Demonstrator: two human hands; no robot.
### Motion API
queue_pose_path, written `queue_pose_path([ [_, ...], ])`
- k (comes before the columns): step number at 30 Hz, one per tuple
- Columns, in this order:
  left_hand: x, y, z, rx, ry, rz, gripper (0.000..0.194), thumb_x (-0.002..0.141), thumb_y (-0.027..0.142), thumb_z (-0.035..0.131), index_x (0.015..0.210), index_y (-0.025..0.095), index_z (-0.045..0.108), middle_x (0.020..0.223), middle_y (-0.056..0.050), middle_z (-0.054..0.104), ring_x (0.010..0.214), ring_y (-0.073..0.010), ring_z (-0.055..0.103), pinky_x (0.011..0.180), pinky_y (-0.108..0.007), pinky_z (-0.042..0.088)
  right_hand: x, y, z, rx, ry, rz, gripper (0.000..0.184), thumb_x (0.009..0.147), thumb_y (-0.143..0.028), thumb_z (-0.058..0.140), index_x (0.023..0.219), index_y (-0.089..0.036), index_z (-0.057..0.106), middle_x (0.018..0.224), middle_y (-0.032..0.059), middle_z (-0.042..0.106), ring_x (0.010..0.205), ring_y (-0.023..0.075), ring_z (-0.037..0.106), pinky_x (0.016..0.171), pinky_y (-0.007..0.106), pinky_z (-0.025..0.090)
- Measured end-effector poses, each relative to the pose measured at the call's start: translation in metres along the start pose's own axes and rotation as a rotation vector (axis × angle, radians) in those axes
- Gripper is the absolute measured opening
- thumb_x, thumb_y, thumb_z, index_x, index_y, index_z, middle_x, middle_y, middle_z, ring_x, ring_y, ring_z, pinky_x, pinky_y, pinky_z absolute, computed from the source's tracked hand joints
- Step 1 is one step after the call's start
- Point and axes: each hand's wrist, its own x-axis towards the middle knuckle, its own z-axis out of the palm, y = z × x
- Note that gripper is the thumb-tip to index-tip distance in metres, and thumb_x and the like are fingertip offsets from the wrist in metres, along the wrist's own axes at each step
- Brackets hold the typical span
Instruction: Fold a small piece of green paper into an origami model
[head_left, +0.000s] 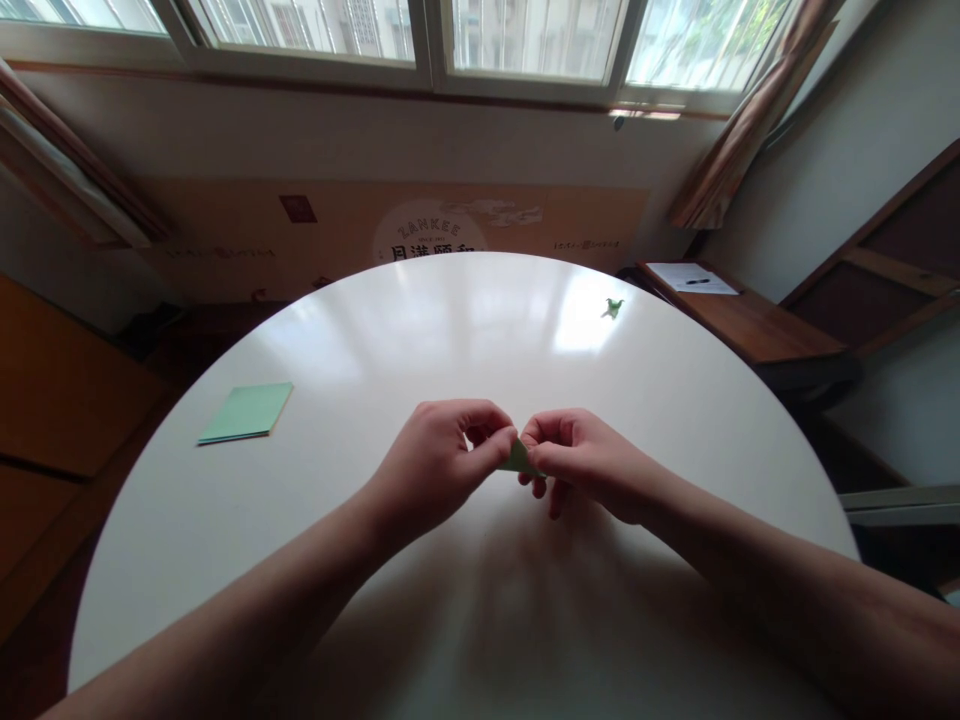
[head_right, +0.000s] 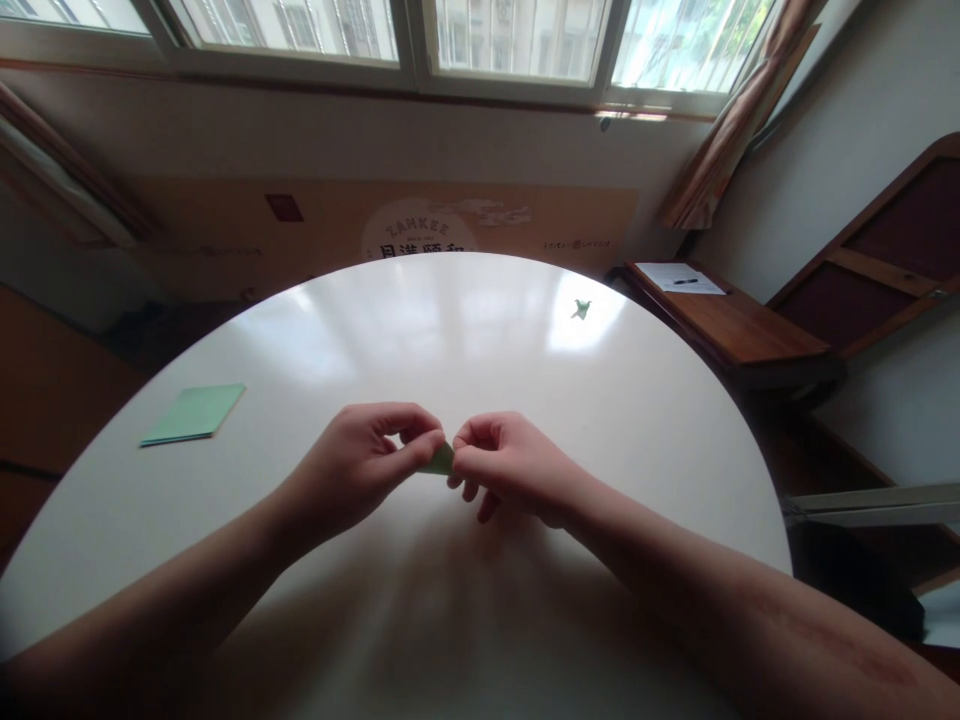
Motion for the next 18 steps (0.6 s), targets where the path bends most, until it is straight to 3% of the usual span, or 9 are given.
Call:
queue_pose_path([
  [4, 0.002, -0.003, -0.007, -0.046, 0.065, -0.024, 0.019, 0.087, 0.025, 0.060, 0.075, 0.016, 0.072, 0.065, 0.000, 0.067, 0.057, -0.0123, 0.057, 0.053, -0.021, 0.046, -0.003, -0.004, -0.004, 0.008, -0.013, 0.038, 0.005, 0.069, -0.017, 0.062, 0.069, -0.018, 0.058, 0.067, 0.0010, 0.065, 0.059, 0.0141, 0.061, 0.044, 0.021, 0.052],
  [10, 0.007, -0.005, -0.018, -0.229, 0.232, -0.145, 0.022, 0.085, 0.034, 0.065, 0.080, 0.013, 0.071, 0.063, 0.001, 0.063, 0.050, -0.0103, 0.052, 0.044, -0.020, 0.045, -0.004, -0.009, -0.015, -0.011, -0.001, 0.020, 0.009, 0.073, -0.018, 0.064, 0.070, -0.019, 0.056, 0.071, 0.0014, 0.066, 0.060, 0.0141, 0.061, 0.043, 0.021, 0.052],
  [13, 0.007, -0.004, -0.016, -0.269, 0.218, -0.188, 0.023, 0.084, 0.035, 0.065, 0.078, 0.013, 0.072, 0.060, 0.001, 0.062, 0.047, -0.0099, 0.051, 0.042, -0.020, 0.045, -0.002, -0.007, -0.016, 0.071, 0.072, -0.099, 0.011, 0.081, -0.028, 0.067, 0.082, -0.019, 0.061, 0.080, 0.0017, 0.066, 0.061, 0.0138, 0.062, 0.043, 0.022, 0.053],
  [18, 0.005, -0.004, -0.008, -0.359, 0.141, -0.255, 0.024, 0.084, 0.034, 0.065, 0.078, 0.013, 0.072, 0.056, 0.001, 0.060, 0.047, -0.0109, 0.054, 0.040, -0.019, 0.044, -0.001, 0.002, -0.011, 0.098, 0.099, -0.235, 0.034, 0.085, -0.044, 0.072, 0.109, -0.020, 0.067, 0.088, 0.0048, 0.070, 0.066, 0.0175, 0.069, 0.044, 0.024, 0.056],
])
